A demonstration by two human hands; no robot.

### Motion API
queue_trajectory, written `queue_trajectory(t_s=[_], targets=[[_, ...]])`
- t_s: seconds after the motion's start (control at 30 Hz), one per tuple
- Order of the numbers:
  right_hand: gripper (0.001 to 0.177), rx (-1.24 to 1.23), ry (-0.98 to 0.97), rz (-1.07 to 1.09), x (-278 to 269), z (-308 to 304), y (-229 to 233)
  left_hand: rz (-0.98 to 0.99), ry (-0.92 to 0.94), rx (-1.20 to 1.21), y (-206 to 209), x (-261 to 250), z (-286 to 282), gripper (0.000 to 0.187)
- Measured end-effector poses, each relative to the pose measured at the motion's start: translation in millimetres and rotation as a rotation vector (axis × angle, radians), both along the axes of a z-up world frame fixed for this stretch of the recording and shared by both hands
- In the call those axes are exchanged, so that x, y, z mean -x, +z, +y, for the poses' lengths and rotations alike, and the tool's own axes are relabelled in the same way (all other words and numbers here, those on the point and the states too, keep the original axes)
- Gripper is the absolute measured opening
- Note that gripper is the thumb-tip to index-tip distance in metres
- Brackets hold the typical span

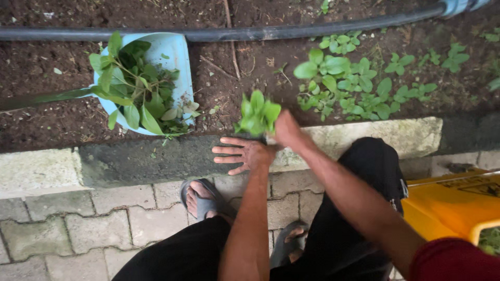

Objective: The person pulls weeds and small plants from a garden bed by hand, placing the debris into a blue dustpan and then transferring it into a yellow bucket.

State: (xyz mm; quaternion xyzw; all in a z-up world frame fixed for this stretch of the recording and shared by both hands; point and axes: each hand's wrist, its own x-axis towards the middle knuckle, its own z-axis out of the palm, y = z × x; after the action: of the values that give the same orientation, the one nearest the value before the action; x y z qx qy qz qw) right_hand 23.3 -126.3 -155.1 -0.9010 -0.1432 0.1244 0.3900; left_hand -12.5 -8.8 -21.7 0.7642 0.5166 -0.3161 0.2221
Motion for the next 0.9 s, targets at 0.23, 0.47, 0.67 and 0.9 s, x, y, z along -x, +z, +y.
queue_trajectory(t_s=[0.23,0.47,0.67,0.9], targets=[[0.037,0.029,-0.385,-0.111,-12,-21,51,0.091,0.041,0.130,16,-10,5,0.182],[0.043,0.170,-0.295,0.035,-84,-48,-43,0.115,0.042,0.214,32,-14,11,0.183],[0.045,0.356,-0.231,-0.278,-88,-67,-87,-0.025,-0.022,0.064,40,-2,5,0.178],[0.050,0.013,-0.245,0.071,-79,-18,-4,0.104,-0.004,0.223,44,-12,17,0.182]])
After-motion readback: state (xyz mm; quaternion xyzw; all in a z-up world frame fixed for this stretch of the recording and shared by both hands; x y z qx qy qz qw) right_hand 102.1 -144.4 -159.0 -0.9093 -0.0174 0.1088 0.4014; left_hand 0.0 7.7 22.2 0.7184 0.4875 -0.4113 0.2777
